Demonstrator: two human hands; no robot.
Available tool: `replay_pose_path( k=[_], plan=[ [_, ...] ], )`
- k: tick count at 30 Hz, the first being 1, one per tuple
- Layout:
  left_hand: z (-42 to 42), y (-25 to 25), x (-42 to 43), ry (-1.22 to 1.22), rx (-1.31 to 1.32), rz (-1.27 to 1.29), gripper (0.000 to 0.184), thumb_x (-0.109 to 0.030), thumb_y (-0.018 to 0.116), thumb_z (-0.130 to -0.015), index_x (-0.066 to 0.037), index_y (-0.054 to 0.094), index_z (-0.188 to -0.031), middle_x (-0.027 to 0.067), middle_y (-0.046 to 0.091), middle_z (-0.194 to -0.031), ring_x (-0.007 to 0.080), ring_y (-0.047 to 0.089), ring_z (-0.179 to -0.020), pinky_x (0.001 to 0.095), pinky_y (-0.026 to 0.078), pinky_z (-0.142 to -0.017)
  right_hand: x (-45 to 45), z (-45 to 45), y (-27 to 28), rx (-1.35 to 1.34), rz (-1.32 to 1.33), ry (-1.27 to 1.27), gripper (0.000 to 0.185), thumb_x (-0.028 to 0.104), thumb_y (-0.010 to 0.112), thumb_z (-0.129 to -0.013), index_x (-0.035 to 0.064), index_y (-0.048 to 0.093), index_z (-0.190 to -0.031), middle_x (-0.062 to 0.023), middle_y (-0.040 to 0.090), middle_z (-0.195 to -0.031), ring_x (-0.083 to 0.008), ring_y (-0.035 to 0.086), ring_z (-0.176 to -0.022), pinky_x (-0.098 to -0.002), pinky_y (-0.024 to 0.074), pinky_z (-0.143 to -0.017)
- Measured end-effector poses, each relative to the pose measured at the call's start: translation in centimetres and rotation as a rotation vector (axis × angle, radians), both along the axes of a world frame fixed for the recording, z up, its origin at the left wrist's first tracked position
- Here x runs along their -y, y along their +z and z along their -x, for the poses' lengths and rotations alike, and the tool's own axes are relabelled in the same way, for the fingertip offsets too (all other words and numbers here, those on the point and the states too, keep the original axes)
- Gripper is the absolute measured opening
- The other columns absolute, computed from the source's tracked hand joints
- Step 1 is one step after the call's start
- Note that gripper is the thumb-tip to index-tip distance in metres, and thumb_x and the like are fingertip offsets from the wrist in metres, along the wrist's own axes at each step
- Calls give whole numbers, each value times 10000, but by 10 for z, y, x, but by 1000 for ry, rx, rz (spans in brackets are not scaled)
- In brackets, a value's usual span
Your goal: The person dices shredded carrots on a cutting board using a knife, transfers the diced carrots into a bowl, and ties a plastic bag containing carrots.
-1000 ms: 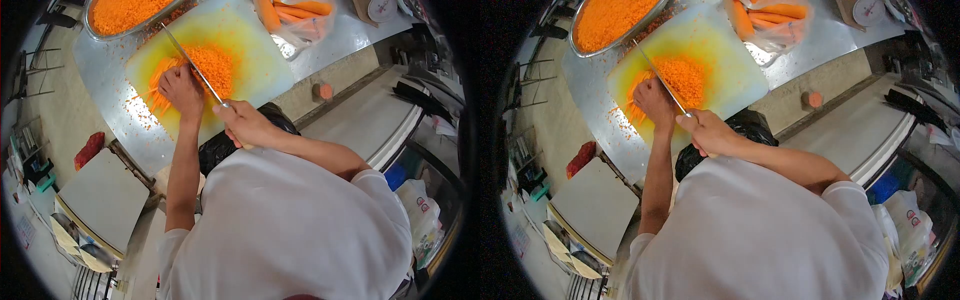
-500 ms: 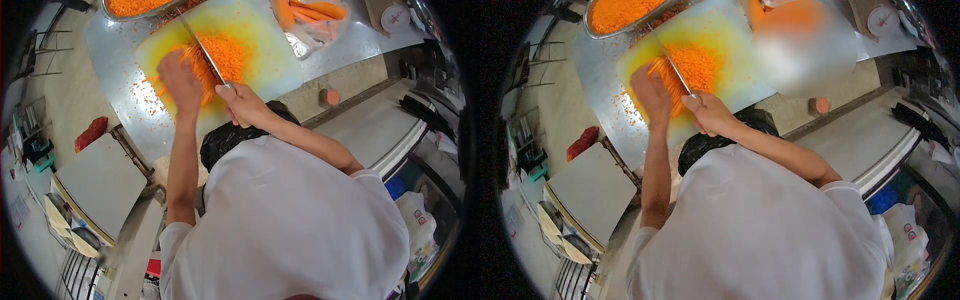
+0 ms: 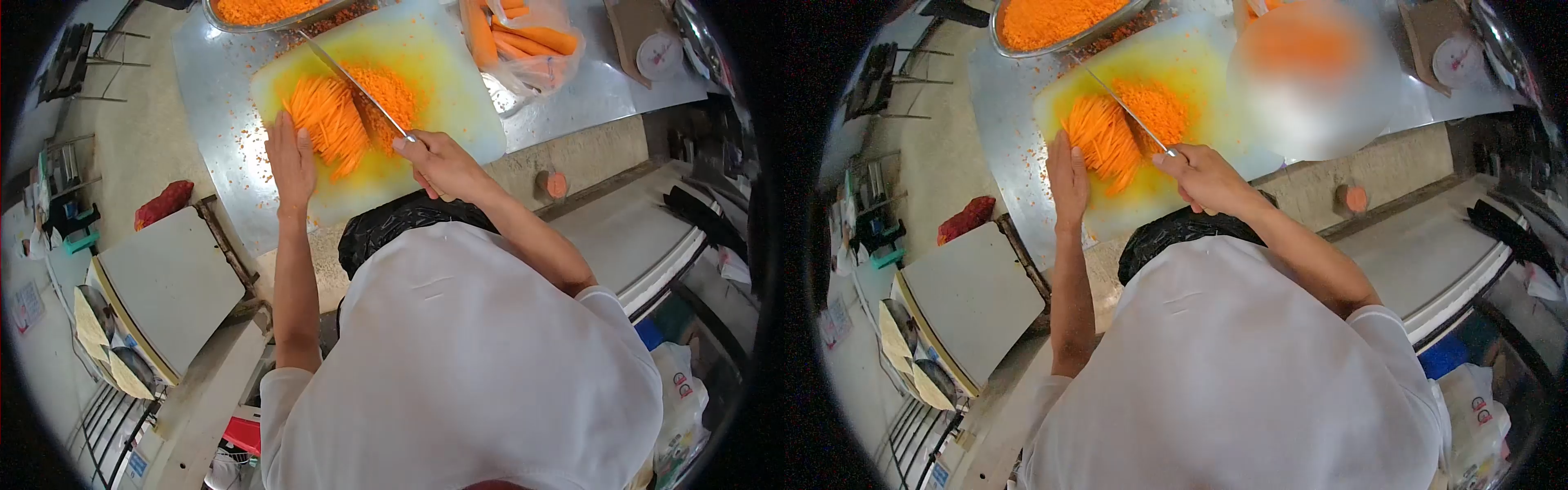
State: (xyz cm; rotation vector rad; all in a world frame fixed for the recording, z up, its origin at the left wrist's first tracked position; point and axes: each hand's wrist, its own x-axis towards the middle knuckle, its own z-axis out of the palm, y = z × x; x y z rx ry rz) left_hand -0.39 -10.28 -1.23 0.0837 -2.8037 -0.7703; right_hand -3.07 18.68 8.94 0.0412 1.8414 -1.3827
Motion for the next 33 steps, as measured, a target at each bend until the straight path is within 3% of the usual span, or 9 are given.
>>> replay_pose_path(
  k=[5,8,13,22,28,31,33],
  plan=[
    [23,8,-1,176,-103,-27,604,-413,461,-1099,96,512,-1419,318,589,-1362,498,489,-1317,544,349,-1131,-3,-2,-2,-4,19,-8,473,470,526,-1073,12,598,-982,-31,535,-612,-118,539,-451,-294,419,-426],
    [56,29,-2,106,50,-102,582,-394,486,-1087,110,528,-1374,319,610,-1305,489,535,-1230,550,380,-1087,-4,-5,-4,13,23,-17,459,467,526,-1074,23,593,-981,-29,533,-610,-116,537,-450,-289,418,-424],
    [44,-4,-43,137,-114,115,581,-357,497,-1079,82,481,-1458,303,587,-1371,460,509,-1293,565,395,-1073,-13,-1,-5,13,22,-8,440,455,526,-1077,36,579,-955,-30,526,-597,-111,532,-448,-282,413,-421],
    [40,4,-64,-49,-49,31,589,-360,496,-1074,40,451,-1504,248,546,-1448,436,490,-1319,552,370,-1108,-27,-4,-17,-22,72,-59,507,515,548,-1057,13,616,-1031,-32,538,-618,-125,558,-460,-299,426,-401],
    [20,19,-63,-116,32,276,731,-380,565,-1024,14,326,-1592,208,371,-1615,446,349,-1462,630,234,-1205,-27,-2,-4,2,13,-27,514,507,549,-1060,0,632,-1065,-31,542,-614,-128,560,-462,-305,435,-409],
    [16,22,-56,-143,52,269,683,-278,594,-993,-6,365,-1575,214,366,-1615,450,322,-1489,650,204,-1217,-27,-5,18,9,-27,-25,424,456,528,-1080,46,579,-983,-10,507,-603,-97,520,-449,-272,407,-408],
    [26,23,-63,-122,-104,224,550,-208,603,-969,-19,475,-1470,213,449,-1517,445,394,-1418,634,283,-1172,-29,-5,28,12,-22,-20,420,449,523,-1083,45,580,-986,-11,510,-601,-96,516,-448,-273,410,-410]
  ],
)
